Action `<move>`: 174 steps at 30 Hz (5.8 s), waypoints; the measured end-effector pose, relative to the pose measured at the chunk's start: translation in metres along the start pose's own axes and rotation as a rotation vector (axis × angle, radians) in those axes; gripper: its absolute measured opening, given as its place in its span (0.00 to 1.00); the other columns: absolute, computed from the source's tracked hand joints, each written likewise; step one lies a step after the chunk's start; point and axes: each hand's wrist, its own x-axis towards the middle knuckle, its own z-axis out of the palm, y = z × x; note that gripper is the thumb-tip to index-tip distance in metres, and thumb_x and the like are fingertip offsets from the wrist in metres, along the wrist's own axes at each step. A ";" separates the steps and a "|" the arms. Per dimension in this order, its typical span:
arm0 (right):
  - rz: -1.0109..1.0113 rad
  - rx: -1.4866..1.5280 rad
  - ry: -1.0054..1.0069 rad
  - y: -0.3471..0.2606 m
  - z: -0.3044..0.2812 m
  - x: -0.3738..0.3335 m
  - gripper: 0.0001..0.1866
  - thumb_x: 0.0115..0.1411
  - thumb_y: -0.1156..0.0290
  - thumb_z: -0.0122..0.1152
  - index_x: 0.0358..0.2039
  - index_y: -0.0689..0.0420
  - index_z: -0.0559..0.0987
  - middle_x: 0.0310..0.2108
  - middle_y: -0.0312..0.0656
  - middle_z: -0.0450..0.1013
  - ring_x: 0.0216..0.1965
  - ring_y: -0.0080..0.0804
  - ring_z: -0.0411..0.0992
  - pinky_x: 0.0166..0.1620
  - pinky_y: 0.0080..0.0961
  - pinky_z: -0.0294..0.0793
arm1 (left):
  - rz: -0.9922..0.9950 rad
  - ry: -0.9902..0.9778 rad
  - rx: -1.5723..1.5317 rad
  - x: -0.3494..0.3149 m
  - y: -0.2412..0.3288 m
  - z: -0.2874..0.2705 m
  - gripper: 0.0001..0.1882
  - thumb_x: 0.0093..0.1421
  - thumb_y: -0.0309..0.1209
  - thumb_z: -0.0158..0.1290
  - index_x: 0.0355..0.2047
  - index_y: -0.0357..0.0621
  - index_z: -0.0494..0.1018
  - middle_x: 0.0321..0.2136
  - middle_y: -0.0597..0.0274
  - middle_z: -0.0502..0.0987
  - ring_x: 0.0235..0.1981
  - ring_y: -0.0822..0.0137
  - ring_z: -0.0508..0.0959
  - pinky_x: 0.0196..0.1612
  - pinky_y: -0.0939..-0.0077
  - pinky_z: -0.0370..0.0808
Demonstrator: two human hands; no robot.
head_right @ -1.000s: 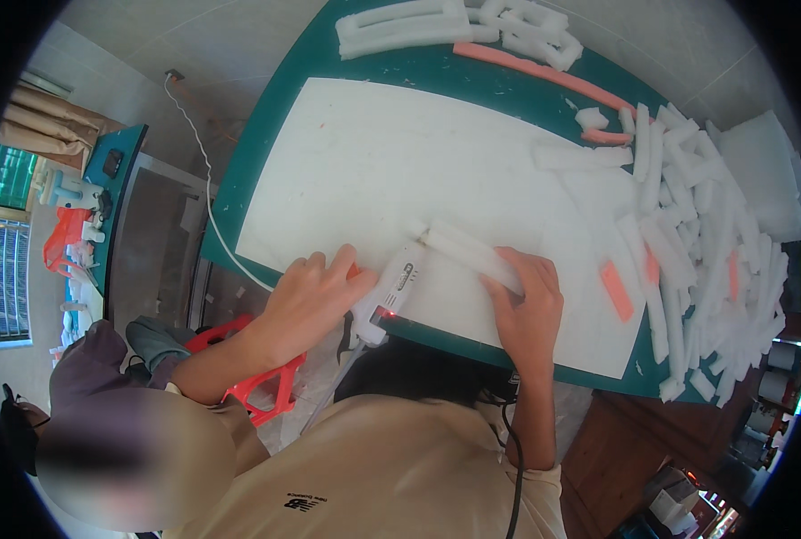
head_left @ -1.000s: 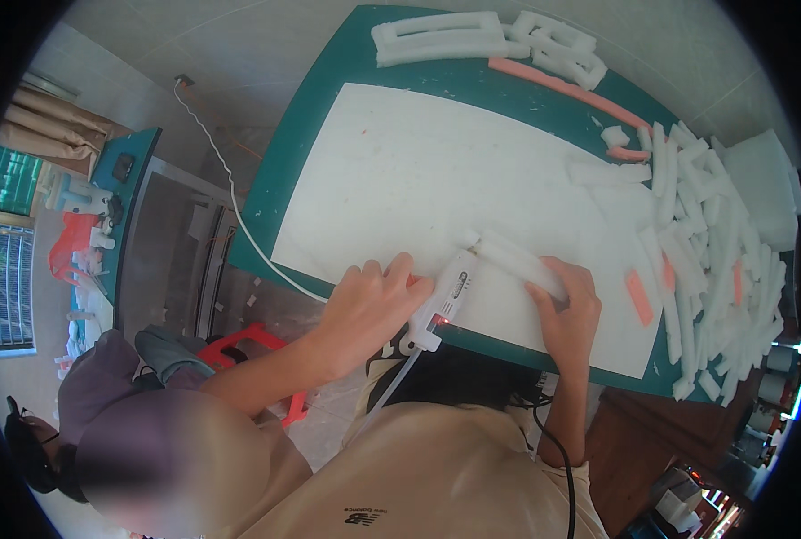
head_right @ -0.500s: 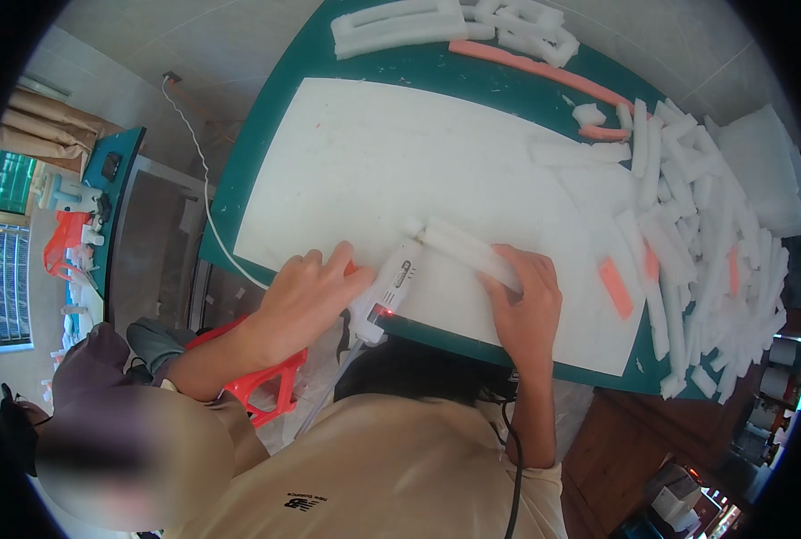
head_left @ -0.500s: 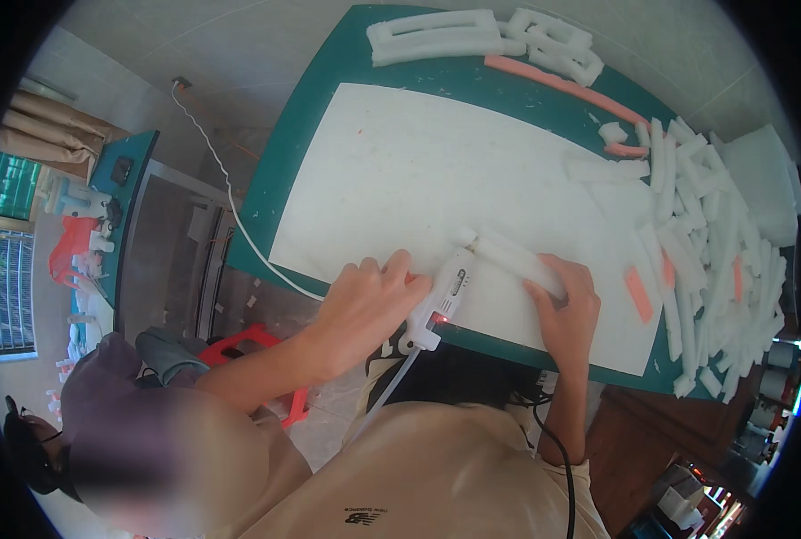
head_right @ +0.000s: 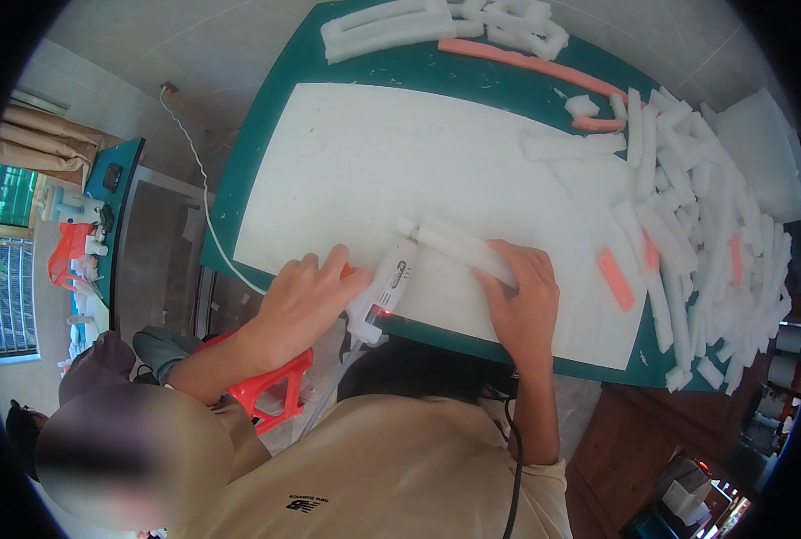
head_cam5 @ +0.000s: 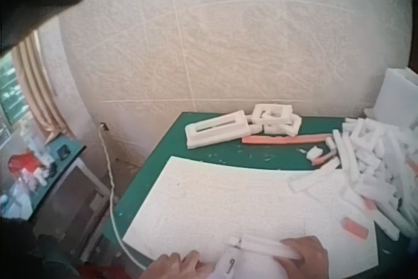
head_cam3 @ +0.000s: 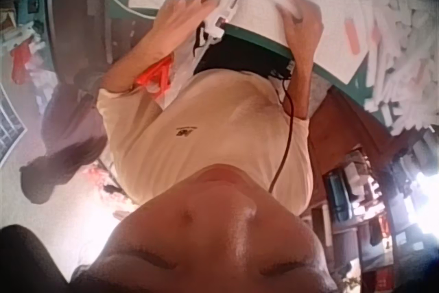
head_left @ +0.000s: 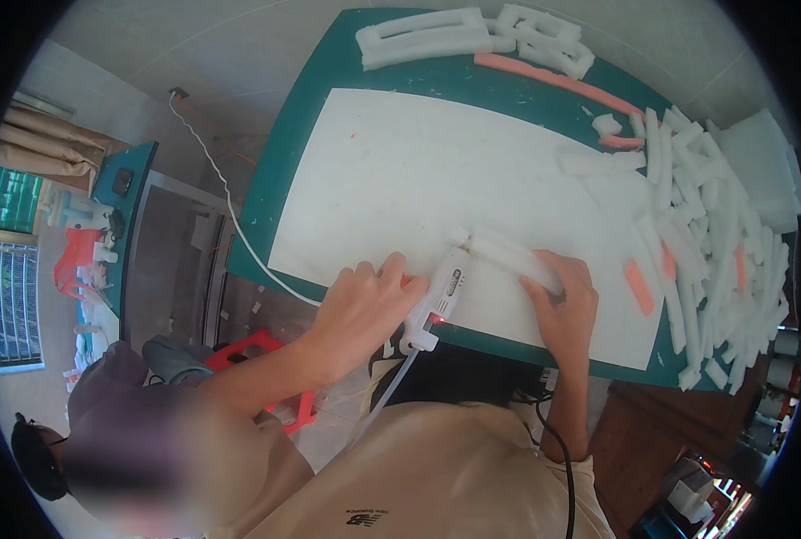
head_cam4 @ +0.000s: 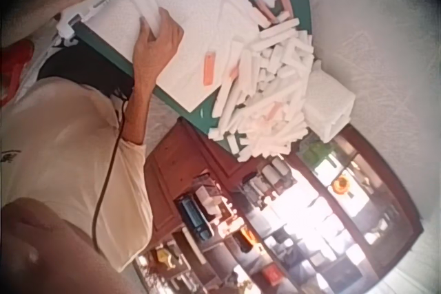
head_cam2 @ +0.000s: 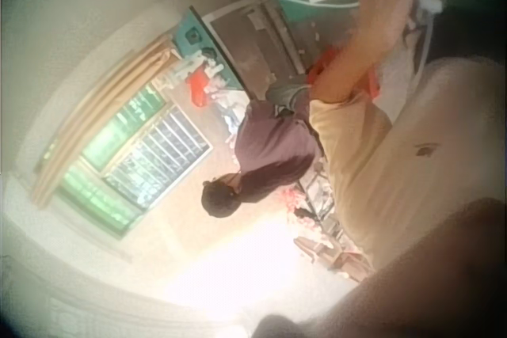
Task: Gluing foam pieces together using a hot glue gun
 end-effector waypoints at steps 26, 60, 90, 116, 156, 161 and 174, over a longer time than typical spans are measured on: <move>-0.033 0.005 0.018 0.004 0.002 0.001 0.18 0.51 0.74 0.71 0.44 0.60 0.81 0.38 0.48 0.79 0.41 0.45 0.75 0.43 0.34 0.75 | -0.065 -0.007 -0.155 -0.004 0.007 -0.007 0.15 0.48 0.22 0.58 0.38 0.42 0.70 0.32 0.55 0.69 0.23 0.58 0.74 0.23 0.63 0.71; -0.010 0.057 0.026 0.006 0.003 0.001 0.17 0.52 0.74 0.71 0.43 0.61 0.81 0.40 0.48 0.80 0.43 0.47 0.74 0.47 0.36 0.74 | -0.061 -0.214 -0.589 -0.005 -0.030 -0.001 0.22 0.51 0.23 0.58 0.48 0.40 0.69 0.38 0.48 0.71 0.35 0.40 0.76 0.37 0.54 0.73; 0.078 0.131 -0.034 0.007 -0.005 0.003 0.18 0.54 0.72 0.70 0.46 0.60 0.81 0.42 0.47 0.79 0.44 0.42 0.76 0.46 0.32 0.74 | -0.321 -0.464 -1.384 -0.015 -0.080 -0.018 0.14 0.61 0.36 0.59 0.43 0.42 0.77 0.27 0.69 0.75 0.20 0.79 0.69 0.23 0.82 0.67; -0.118 -0.101 -0.082 0.005 -0.036 0.008 0.19 0.57 0.71 0.66 0.50 0.60 0.79 0.47 0.50 0.77 0.50 0.49 0.71 0.54 0.38 0.72 | -0.094 -0.371 -1.178 -0.021 -0.086 -0.013 0.16 0.61 0.38 0.60 0.43 0.40 0.78 0.28 0.68 0.78 0.22 0.78 0.73 0.26 0.82 0.70; -0.246 -0.096 -0.235 0.020 -0.032 0.023 0.23 0.56 0.75 0.65 0.54 0.57 0.78 0.47 0.47 0.76 0.49 0.48 0.70 0.55 0.37 0.69 | -0.002 0.039 -0.735 -0.013 -0.044 -0.007 0.14 0.55 0.28 0.60 0.42 0.38 0.75 0.35 0.51 0.76 0.34 0.49 0.78 0.37 0.64 0.75; -0.254 -0.085 -0.227 0.019 -0.030 0.022 0.23 0.56 0.76 0.64 0.54 0.57 0.78 0.46 0.48 0.76 0.48 0.48 0.70 0.54 0.38 0.70 | -0.008 0.108 -0.438 -0.003 -0.029 -0.007 0.26 0.43 0.18 0.57 0.47 0.43 0.72 0.38 0.56 0.72 0.37 0.52 0.78 0.36 0.60 0.75; -0.236 -0.074 -0.212 0.021 -0.030 0.021 0.22 0.57 0.75 0.64 0.54 0.56 0.79 0.45 0.46 0.77 0.47 0.46 0.70 0.55 0.36 0.69 | -0.037 0.118 -0.103 0.010 0.004 0.009 0.26 0.41 0.20 0.60 0.44 0.44 0.72 0.36 0.59 0.69 0.31 0.58 0.77 0.30 0.64 0.77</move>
